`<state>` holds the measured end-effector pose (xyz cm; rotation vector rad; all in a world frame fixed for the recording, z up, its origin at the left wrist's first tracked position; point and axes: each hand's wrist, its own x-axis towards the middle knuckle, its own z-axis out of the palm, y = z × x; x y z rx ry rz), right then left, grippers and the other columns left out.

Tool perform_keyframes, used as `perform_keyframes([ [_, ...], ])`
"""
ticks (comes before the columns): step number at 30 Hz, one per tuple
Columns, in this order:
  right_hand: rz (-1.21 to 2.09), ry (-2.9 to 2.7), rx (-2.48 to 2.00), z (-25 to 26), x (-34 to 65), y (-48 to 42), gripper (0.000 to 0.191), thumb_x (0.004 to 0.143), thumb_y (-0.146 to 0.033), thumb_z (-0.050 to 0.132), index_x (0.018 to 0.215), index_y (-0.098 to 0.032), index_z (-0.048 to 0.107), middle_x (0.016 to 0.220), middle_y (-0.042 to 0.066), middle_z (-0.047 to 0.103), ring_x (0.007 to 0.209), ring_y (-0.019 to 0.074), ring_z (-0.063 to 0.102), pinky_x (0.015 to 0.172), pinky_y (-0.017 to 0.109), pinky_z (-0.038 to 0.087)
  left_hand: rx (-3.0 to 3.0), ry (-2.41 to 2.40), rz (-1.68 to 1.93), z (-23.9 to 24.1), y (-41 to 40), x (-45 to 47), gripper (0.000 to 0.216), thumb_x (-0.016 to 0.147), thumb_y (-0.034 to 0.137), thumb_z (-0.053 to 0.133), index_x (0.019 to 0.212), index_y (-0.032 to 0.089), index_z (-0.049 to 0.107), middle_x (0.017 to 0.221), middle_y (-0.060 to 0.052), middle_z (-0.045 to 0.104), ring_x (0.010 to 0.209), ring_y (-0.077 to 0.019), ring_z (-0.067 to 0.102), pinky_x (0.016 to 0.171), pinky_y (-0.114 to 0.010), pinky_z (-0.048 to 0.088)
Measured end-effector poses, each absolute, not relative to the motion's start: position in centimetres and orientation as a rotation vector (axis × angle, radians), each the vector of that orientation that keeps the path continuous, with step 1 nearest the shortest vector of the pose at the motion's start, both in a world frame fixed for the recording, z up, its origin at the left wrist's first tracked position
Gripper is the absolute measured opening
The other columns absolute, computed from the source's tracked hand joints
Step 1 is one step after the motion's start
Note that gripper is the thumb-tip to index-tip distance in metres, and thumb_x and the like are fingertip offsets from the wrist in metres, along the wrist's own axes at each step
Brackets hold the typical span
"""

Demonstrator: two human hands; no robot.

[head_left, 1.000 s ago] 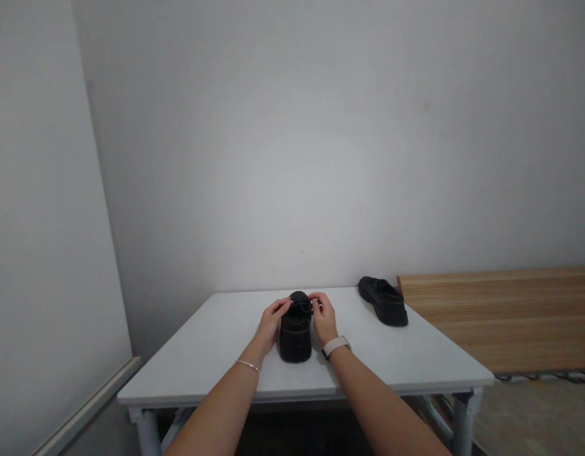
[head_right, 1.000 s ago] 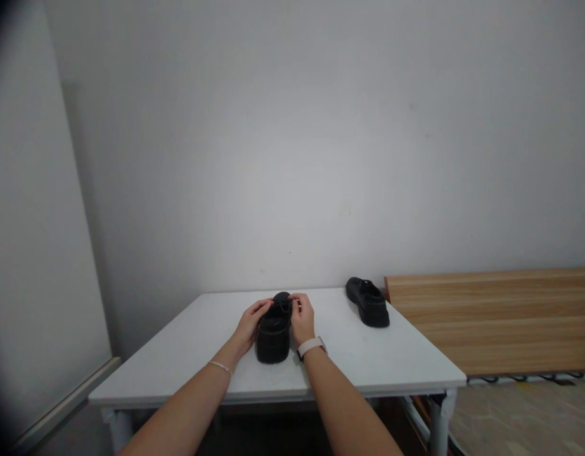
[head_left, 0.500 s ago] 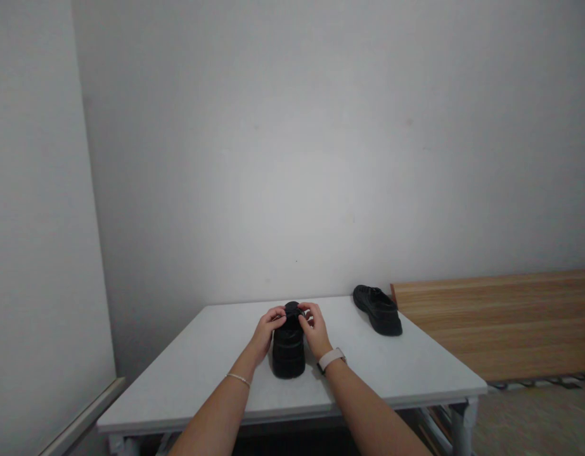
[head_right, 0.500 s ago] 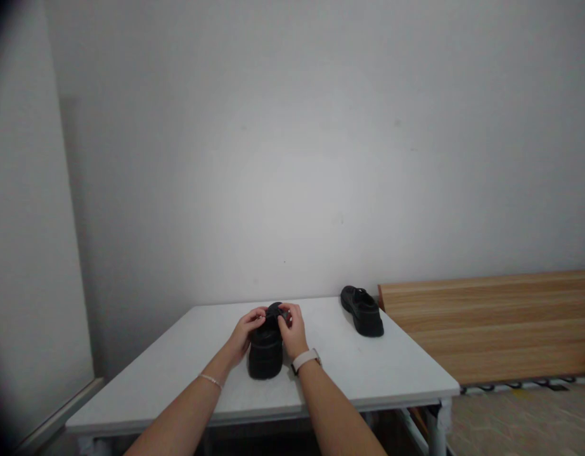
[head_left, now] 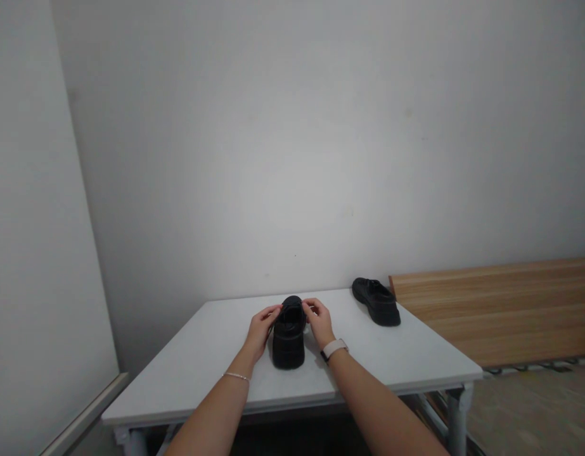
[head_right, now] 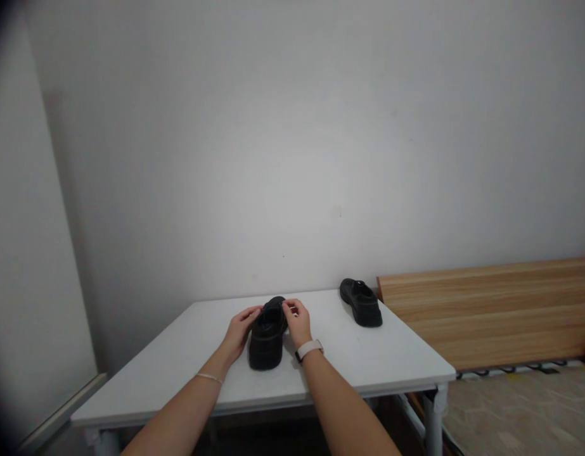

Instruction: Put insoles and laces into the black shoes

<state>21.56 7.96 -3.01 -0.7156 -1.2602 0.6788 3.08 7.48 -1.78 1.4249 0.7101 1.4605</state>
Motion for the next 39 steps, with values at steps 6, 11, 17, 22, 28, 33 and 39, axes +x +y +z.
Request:
perform_keyframes([
  [6,0.803,-1.253,-0.737,-3.8,21.9,9.0,0.02,0.095,-0.032,0.062,0.105,-0.014,0.063,0.099,0.004,0.066,0.08,0.0163,0.065,0.07,0.033,0.057,1.503,0.779,1.47,-1.7,7.5,3.2,0.023,0.093,0.028,0.064,0.11,0.015,0.064,0.118,-0.008,0.065,0.106,-0.0248,0.063,0.092,-0.047,0.052],
  [11,0.855,-1.243,-0.732,-4.0,21.6,9.3,0.02,0.095,-0.032,0.061,0.102,-0.014,0.063,0.095,0.003,0.066,0.076,0.0151,0.065,0.067,0.031,0.056,1.538,0.812,1.45,-1.5,7.7,3.2,0.021,0.093,0.029,0.064,0.109,0.014,0.064,0.114,-0.008,0.066,0.102,-0.0235,0.065,0.089,-0.045,0.054],
  [17,0.831,-1.227,-0.729,-3.8,21.3,9.2,0.02,0.095,-0.033,0.061,0.1,-0.014,0.064,0.093,0.003,0.066,0.075,0.0149,0.065,0.067,0.031,0.056,1.556,0.87,1.427,-1.4,8.1,3.4,0.021,0.093,0.03,0.064,0.106,0.014,0.064,0.107,-0.006,0.067,0.093,-0.0211,0.066,0.082,-0.041,0.056],
  [22,0.746,-1.217,-0.738,-3.4,21.1,9.2,0.02,0.095,-0.033,0.061,0.102,-0.014,0.063,0.096,0.003,0.066,0.079,0.016,0.065,0.07,0.033,0.056,1.574,0.891,1.448,-1.2,8.5,3.9,0.02,0.094,0.03,0.063,0.105,0.014,0.064,0.105,-0.006,0.067,0.091,-0.0206,0.066,0.081,-0.04,0.056],
  [28,0.604,-1.179,-0.76,-3.1,20.6,8.7,0.02,0.095,-0.033,0.06,0.105,-0.015,0.062,0.1,0.004,0.065,0.082,0.0168,0.064,0.073,0.035,0.056,1.571,0.905,1.551,-0.8,9.2,4.4,0.019,0.094,0.03,0.063,0.105,0.014,0.064,0.106,-0.006,0.067,0.091,-0.0199,0.066,0.08,-0.039,0.056],
  [33,0.582,-1.162,-0.768,-2.9,20.5,8.2,0.021,0.095,-0.033,0.06,0.107,-0.015,0.062,0.101,0.004,0.065,0.082,0.0169,0.064,0.073,0.035,0.056,1.611,0.917,1.575,-0.7,9.4,4.0,0.019,0.094,0.029,0.062,0.107,0.015,0.063,0.108,-0.006,0.066,0.091,-0.0199,0.065,0.08,-0.039,0.056],
  [39,0.685,-1.207,-0.745,-2.8,20.9,7.7,0.019,0.095,-0.032,0.061,0.104,-0.015,0.063,0.098,0.004,0.065,0.079,0.0157,0.064,0.069,0.032,0.056,1.655,0.842,1.518,-0.9,7.9,3.4,0.023,0.094,0.033,0.062,0.108,0.014,0.064,0.111,-0.007,0.066,0.097,-0.0223,0.065,0.086,-0.044,0.054],
])
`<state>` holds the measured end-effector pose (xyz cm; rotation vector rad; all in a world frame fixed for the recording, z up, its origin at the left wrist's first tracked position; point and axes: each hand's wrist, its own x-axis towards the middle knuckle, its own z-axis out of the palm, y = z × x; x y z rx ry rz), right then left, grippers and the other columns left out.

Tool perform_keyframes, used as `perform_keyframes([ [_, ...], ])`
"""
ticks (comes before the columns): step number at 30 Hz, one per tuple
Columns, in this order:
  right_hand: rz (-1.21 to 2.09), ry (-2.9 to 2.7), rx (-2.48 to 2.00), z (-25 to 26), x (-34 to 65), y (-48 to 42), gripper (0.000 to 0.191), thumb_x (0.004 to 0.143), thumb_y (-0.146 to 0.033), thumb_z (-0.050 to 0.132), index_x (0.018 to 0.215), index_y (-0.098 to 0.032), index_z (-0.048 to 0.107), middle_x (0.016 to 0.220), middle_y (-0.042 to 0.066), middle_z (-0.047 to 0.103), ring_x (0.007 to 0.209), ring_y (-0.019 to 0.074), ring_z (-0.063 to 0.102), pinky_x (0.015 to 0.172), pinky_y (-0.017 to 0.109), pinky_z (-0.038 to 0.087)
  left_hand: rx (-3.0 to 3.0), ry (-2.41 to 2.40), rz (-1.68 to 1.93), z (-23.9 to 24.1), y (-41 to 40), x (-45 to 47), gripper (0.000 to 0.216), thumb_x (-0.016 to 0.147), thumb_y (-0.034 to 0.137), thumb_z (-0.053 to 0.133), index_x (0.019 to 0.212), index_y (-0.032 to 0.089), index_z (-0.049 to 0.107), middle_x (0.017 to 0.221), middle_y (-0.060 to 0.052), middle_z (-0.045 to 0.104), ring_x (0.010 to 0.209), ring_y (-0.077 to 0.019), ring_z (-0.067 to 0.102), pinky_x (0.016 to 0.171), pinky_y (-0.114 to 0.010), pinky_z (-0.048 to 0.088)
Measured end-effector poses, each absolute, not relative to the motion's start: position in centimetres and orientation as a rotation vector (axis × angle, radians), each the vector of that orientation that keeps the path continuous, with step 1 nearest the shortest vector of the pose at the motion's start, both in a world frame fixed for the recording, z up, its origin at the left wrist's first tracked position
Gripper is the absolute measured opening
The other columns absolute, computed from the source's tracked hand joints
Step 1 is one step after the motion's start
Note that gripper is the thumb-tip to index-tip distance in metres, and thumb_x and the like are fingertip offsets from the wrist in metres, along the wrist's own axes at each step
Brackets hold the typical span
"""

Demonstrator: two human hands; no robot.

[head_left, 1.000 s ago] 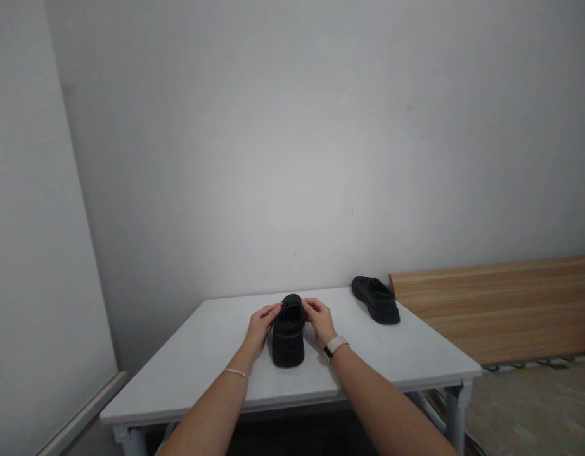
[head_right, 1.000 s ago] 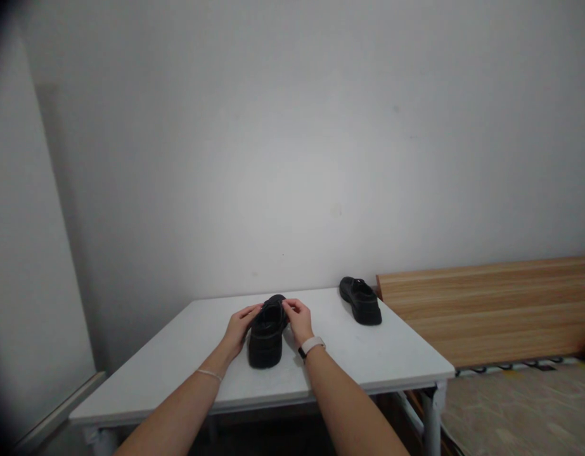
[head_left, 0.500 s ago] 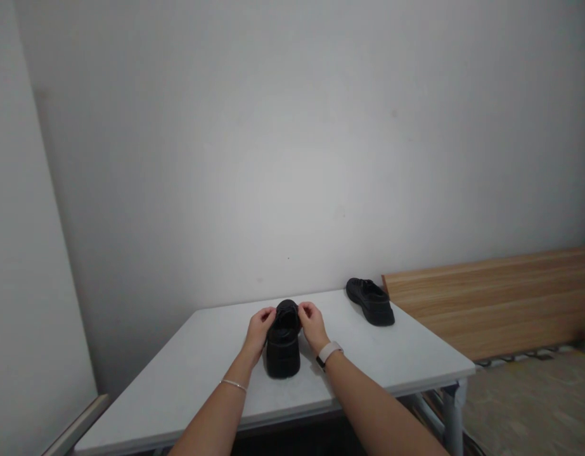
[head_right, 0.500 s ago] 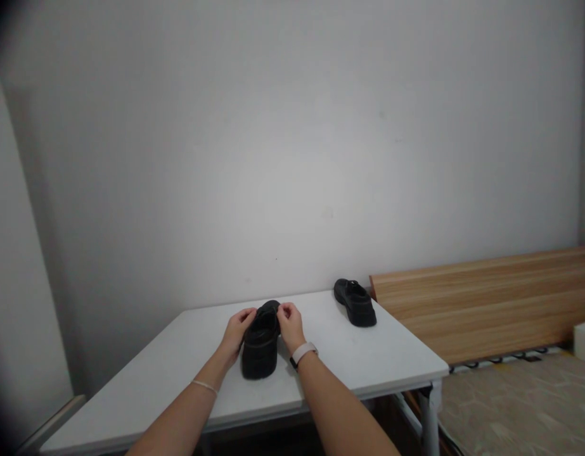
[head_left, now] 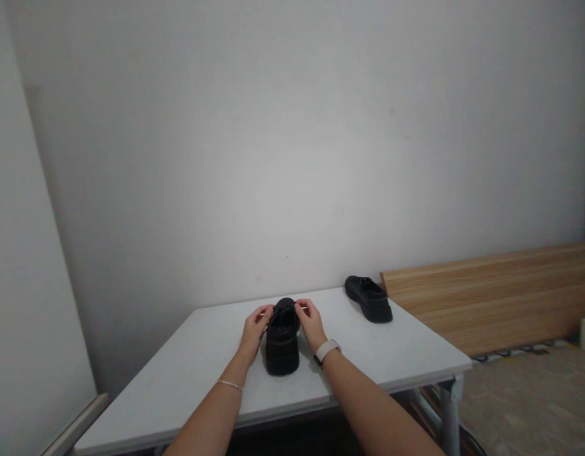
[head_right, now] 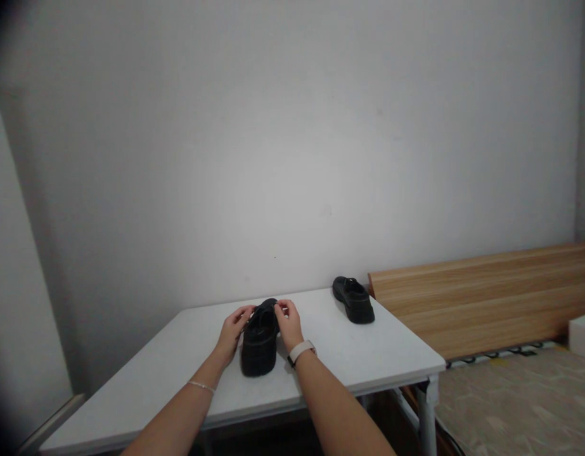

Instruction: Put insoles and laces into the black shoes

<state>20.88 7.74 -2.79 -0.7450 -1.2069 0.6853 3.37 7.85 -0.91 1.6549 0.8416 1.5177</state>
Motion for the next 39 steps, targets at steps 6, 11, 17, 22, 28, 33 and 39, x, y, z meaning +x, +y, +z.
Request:
perform_keyframes([
  [6,0.769,-1.224,-0.699,-2.8,21.0,7.5,0.021,0.096,-0.033,0.06,0.108,-0.016,0.062,0.102,0.005,0.065,0.08,0.016,0.065,0.069,0.032,0.057,1.662,0.757,1.497,-0.4,7.0,3.6,0.023,0.093,0.031,0.064,0.108,0.015,0.065,0.118,-0.008,0.065,0.107,-0.0248,0.062,0.095,-0.048,0.049],
  [11,0.824,-1.235,-0.667,-2.8,21.4,7.6,0.019,0.095,-0.032,0.061,0.101,-0.014,0.063,0.092,0.002,0.065,0.073,0.0139,0.063,0.064,0.029,0.055,1.639,0.761,1.518,-0.6,7.2,3.8,0.019,0.093,0.03,0.064,0.104,0.014,0.066,0.111,-0.007,0.067,0.101,-0.0229,0.064,0.09,-0.045,0.052],
  [17,0.892,-1.227,-0.656,-3.1,21.5,8.2,0.02,0.096,-0.032,0.061,0.103,-0.014,0.062,0.094,0.003,0.065,0.074,0.0144,0.064,0.065,0.03,0.056,1.605,0.769,1.507,-1.0,7.2,3.9,0.021,0.094,0.033,0.062,0.103,0.014,0.065,0.104,-0.006,0.067,0.093,-0.0209,0.066,0.084,-0.041,0.055],
  [22,0.906,-1.238,-0.657,-3.2,21.5,8.4,0.02,0.095,-0.032,0.061,0.105,-0.014,0.063,0.096,0.003,0.065,0.077,0.0152,0.064,0.068,0.032,0.056,1.604,0.77,1.446,-0.9,7.0,3.4,0.02,0.093,0.031,0.063,0.105,0.014,0.065,0.106,-0.006,0.067,0.094,-0.0212,0.066,0.084,-0.042,0.055],
  [28,0.888,-1.215,-0.656,-3.3,21.5,8.6,0.019,0.095,-0.033,0.061,0.1,-0.014,0.063,0.092,0.002,0.065,0.073,0.014,0.063,0.065,0.03,0.055,1.558,0.758,1.438,-1.1,7.1,3.3,0.02,0.093,0.031,0.063,0.105,0.014,0.064,0.107,-0.006,0.067,0.094,-0.0213,0.065,0.084,-0.042,0.054],
  [33,0.956,-1.191,-0.636,-3.5,21.3,8.8,0.022,0.097,-0.035,0.058,0.1,-0.014,0.063,0.091,0.002,0.065,0.072,0.0137,0.063,0.065,0.03,0.055,1.522,0.712,1.405,-1.1,6.9,3.4,0.023,0.095,0.033,0.061,0.106,0.014,0.064,0.107,-0.006,0.067,0.092,-0.0208,0.066,0.082,-0.041,0.055],
  [39,1.084,-1.178,-0.579,-3.3,21.4,8.5,0.025,0.097,-0.038,0.057,0.102,-0.014,0.063,0.094,0.003,0.065,0.075,0.015,0.064,0.068,0.032,0.055,1.509,0.661,1.393,-0.4,6.1,3.1,0.023,0.094,0.034,0.061,0.106,0.014,0.064,0.108,-0.007,0.066,0.094,-0.0217,0.065,0.084,-0.042,0.055],
])
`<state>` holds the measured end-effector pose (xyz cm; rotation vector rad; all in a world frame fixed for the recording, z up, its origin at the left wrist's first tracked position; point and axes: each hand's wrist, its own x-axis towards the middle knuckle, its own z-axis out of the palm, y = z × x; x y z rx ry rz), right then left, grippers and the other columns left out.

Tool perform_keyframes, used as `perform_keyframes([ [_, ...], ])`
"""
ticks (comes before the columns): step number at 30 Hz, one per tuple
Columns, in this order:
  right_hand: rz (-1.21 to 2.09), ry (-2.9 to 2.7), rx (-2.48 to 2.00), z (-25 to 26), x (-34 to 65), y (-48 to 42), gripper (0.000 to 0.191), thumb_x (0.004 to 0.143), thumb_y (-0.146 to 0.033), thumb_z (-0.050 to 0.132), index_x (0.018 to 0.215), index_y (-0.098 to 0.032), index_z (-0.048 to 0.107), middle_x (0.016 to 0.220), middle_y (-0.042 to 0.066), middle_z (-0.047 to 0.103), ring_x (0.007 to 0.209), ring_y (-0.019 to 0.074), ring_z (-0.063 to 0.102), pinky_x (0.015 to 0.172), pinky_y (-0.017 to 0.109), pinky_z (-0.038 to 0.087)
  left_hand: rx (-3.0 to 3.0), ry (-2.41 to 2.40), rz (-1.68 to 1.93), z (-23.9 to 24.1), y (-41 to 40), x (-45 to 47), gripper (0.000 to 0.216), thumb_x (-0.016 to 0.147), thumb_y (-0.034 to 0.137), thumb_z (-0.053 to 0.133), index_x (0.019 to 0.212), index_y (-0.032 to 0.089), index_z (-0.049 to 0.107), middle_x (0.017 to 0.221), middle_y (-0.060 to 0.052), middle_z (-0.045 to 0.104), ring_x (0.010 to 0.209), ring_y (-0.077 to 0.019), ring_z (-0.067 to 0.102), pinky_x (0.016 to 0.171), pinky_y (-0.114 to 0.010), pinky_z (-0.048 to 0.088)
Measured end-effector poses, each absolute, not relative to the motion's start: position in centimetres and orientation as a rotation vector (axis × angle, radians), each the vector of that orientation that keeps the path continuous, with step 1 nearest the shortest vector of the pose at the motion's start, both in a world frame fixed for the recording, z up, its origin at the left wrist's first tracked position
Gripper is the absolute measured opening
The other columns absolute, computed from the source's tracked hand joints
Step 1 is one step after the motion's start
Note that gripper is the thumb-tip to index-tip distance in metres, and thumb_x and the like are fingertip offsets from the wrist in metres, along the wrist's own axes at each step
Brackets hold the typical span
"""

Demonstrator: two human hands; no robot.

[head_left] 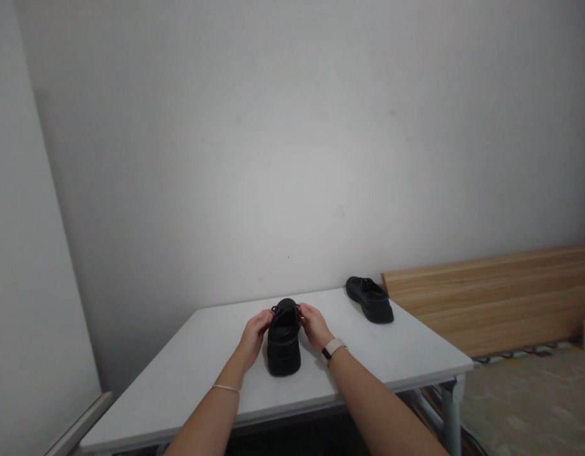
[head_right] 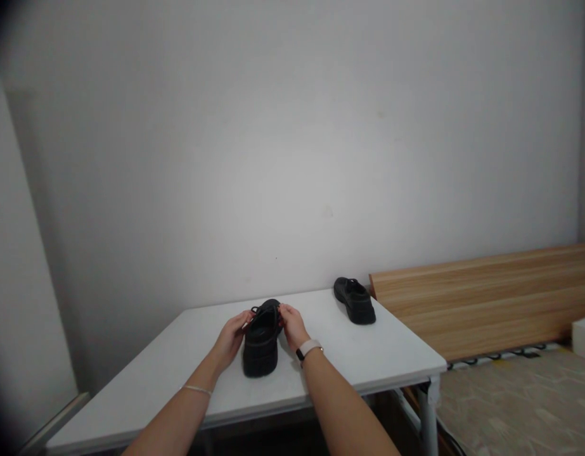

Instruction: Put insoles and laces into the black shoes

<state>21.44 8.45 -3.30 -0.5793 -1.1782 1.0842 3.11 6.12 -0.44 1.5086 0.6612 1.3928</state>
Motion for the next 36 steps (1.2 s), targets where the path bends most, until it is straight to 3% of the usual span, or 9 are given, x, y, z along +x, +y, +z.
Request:
perform_keyframes([
  [8,1.193,-1.158,-0.51,-3.3,21.6,8.3,0.024,0.096,-0.036,0.059,0.106,-0.015,0.062,0.1,0.004,0.065,0.081,0.0167,0.065,0.072,0.034,0.056,1.507,0.672,1.452,-0.8,5.9,3.3,0.031,0.093,0.03,0.063,0.121,0.017,0.059,0.114,-0.007,0.064,0.099,-0.0231,0.064,0.088,-0.045,0.053],
  [15,1.263,-1.143,-0.451,-3.2,21.8,8.1,0.022,0.096,-0.035,0.059,0.105,-0.015,0.062,0.099,0.004,0.065,0.079,0.0158,0.064,0.069,0.032,0.056,1.58,0.685,1.39,-0.9,6.4,3.0,0.019,0.093,0.03,0.064,0.103,0.014,0.065,0.105,-0.006,0.067,0.096,-0.0218,0.065,0.086,-0.043,0.054],
  [25,1.349,-1.165,-0.366,-2.6,22.2,6.8,0.021,0.096,-0.035,0.059,0.101,-0.015,0.063,0.094,0.003,0.065,0.074,0.0142,0.063,0.066,0.03,0.055,1.549,0.646,1.323,-0.9,5.6,1.7,0.021,0.095,0.034,0.06,0.1,0.014,0.064,0.096,-0.004,0.067,0.082,-0.0177,0.065,0.074,-0.036,0.056],
  [36,1.306,-1.224,-0.389,-1.9,22.5,6.0,0.018,0.095,-0.031,0.062,0.1,-0.014,0.064,0.096,0.003,0.066,0.08,0.016,0.065,0.072,0.033,0.056,1.502,0.657,1.337,-1.0,5.9,1.9,0.02,0.094,0.03,0.063,0.104,0.014,0.064,0.103,-0.005,0.067,0.088,-0.0195,0.066,0.078,-0.038,0.056],
])
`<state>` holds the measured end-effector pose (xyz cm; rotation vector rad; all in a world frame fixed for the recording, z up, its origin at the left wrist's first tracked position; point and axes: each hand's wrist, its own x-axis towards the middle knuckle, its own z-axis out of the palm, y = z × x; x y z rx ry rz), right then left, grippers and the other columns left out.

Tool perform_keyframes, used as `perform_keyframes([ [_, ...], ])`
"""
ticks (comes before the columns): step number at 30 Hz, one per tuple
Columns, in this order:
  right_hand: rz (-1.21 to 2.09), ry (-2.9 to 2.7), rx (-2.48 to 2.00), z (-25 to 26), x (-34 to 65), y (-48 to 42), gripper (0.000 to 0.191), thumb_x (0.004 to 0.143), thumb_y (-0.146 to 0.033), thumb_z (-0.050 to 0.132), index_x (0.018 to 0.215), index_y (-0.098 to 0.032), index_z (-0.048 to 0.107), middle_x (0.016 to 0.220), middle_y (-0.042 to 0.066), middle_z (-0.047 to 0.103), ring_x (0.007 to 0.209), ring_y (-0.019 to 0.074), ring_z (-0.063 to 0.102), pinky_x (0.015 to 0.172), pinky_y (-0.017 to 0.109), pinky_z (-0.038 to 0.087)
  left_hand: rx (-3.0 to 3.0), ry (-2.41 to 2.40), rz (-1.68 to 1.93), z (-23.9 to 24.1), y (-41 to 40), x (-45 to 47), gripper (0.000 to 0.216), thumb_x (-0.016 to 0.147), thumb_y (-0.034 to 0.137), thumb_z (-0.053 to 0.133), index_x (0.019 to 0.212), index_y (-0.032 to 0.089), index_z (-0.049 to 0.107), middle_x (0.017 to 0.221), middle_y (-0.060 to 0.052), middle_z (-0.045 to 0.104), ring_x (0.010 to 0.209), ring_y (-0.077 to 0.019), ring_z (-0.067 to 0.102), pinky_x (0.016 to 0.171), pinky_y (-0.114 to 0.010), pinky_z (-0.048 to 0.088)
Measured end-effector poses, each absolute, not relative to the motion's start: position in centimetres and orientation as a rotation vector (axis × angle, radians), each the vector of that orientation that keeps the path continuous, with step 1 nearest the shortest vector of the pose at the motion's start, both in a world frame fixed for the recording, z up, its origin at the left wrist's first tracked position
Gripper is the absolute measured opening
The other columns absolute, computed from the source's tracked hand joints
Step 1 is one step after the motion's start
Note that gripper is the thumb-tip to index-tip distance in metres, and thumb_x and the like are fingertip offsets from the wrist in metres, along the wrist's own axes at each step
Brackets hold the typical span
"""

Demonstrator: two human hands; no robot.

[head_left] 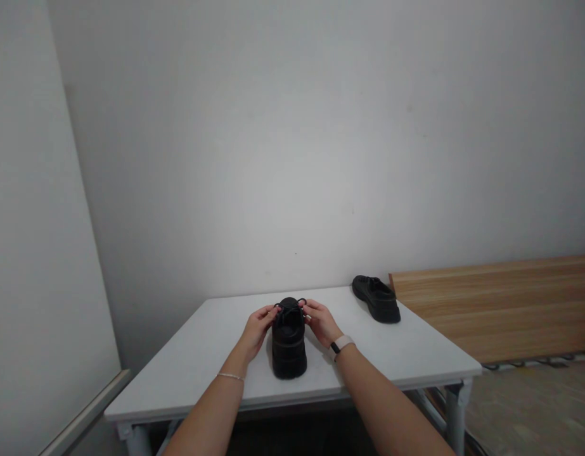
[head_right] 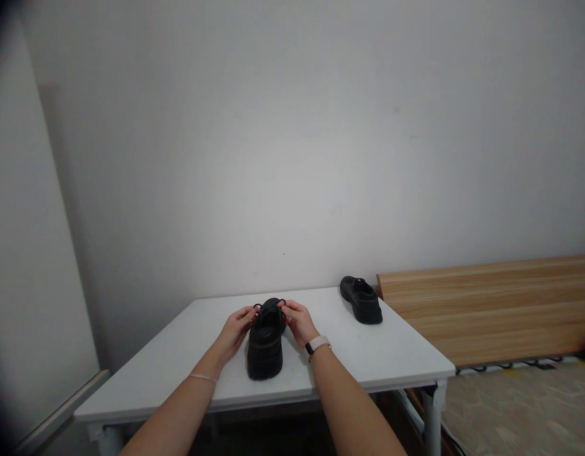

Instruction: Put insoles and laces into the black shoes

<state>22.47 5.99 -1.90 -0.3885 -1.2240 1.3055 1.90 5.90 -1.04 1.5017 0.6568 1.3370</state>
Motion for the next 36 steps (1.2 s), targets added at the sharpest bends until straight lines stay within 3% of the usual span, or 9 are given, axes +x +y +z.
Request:
perform_keyframes([
  [18,1.223,-1.095,-0.423,-2.4,22.9,7.2,0.02,0.096,-0.034,0.059,0.1,-0.014,0.063,0.093,0.003,0.065,0.075,0.0145,0.064,0.068,0.031,0.055,1.295,0.575,1.481,-1.4,6.4,1.4,0.017,0.094,0.028,0.062,0.102,0.014,0.064,0.099,-0.004,0.066,0.082,-0.017,0.065,0.072,-0.034,0.057],
  [28,1.327,-1.029,-0.426,-2.0,22.9,6.8,0.025,0.097,-0.039,0.057,0.095,-0.014,0.062,0.08,-0.001,0.063,0.059,0.0101,0.058,0.056,0.025,0.051,1.161,0.555,1.466,-0.9,6.1,1.2,0.021,0.096,0.033,0.06,0.096,0.013,0.063,0.083,0.0,0.064,0.063,-0.0113,0.06,0.057,-0.025,0.053],
  [32,1.368,-1.02,-0.469,-1.8,23.0,6.7,0.03,0.098,-0.042,0.055,0.09,-0.014,0.062,0.075,-0.002,0.061,0.054,0.009,0.055,0.052,0.023,0.049,1.118,0.579,1.447,-0.8,6.2,0.9,0.026,0.097,0.038,0.057,0.098,0.013,0.063,0.086,-0.002,0.065,0.067,-0.0129,0.062,0.061,-0.028,0.054],
  [36,1.354,-1.01,-0.498,-1.9,22.9,6.6,0.028,0.097,-0.041,0.055,0.092,-0.015,0.063,0.082,0.0,0.064,0.062,0.0111,0.06,0.058,0.026,0.052,1.139,0.636,1.408,-1.0,6.2,1.0,0.024,0.096,0.036,0.058,0.1,0.013,0.063,0.092,-0.003,0.066,0.074,-0.0152,0.065,0.067,-0.032,0.056],
])
